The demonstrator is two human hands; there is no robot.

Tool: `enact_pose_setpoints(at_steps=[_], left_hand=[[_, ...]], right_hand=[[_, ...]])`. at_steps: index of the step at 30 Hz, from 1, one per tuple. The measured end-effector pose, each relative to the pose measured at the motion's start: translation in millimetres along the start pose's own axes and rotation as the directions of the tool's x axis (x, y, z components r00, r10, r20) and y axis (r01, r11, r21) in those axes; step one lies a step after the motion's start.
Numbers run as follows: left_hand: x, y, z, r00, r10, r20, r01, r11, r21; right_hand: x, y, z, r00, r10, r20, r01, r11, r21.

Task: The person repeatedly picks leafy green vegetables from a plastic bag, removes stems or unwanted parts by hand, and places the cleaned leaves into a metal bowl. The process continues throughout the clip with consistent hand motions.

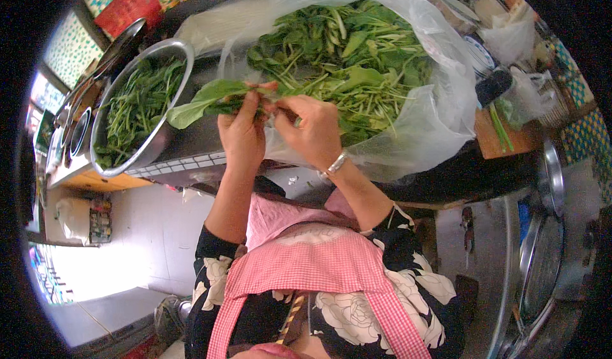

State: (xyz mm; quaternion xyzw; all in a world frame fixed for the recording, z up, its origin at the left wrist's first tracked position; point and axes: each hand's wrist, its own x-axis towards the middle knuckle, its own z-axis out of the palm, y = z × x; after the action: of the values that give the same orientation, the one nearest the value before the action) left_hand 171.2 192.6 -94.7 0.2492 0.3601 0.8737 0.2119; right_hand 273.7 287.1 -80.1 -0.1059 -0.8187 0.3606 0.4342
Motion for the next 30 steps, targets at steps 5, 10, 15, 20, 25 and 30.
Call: enact_pose_setpoints(at_steps=[5, 10, 15, 20, 25, 30], left_hand=[[-8.0, 10.3, -5.7, 0.991, -0.065, -0.116, 0.078, 0.99, 0.117], [3.8, 33.4, -2.3, 0.991, -0.013, 0.134, -0.005, 0.992, 0.128], [-0.1, 86.4, -19.6, 0.995, 0.062, 0.082, -0.099, 0.805, 0.585], [57.0, 204.6, -105.6, 0.851, 0.507, 0.137, -0.017, -0.235, 0.972], [90.3, 267.5, -176.0, 0.936, 0.35, 0.042, 0.214, -0.66, 0.72], [71.3, 255.8, -166.1, 0.934, 0.33, 0.136, 0.175, -0.756, 0.63]], right_hand=[[-3.5, 2.8, 6.5, 0.928, 0.332, 0.167, -0.372, 0.832, 0.412], [2.1, -8.1, 5.9, 0.974, 0.218, 0.063, -0.223, 0.863, 0.454], [58.7, 33.9, -45.9, 0.958, 0.275, -0.077, -0.214, 0.87, 0.444], [70.3, 62.3, -74.0, 0.981, 0.037, 0.191, 0.078, 0.823, -0.562], [82.8, 65.8, -38.9, 0.924, 0.136, 0.358, 0.109, 0.802, -0.587], [102.2, 86.5, 8.9, 0.831, 0.219, 0.511, 0.228, 0.704, -0.673]])
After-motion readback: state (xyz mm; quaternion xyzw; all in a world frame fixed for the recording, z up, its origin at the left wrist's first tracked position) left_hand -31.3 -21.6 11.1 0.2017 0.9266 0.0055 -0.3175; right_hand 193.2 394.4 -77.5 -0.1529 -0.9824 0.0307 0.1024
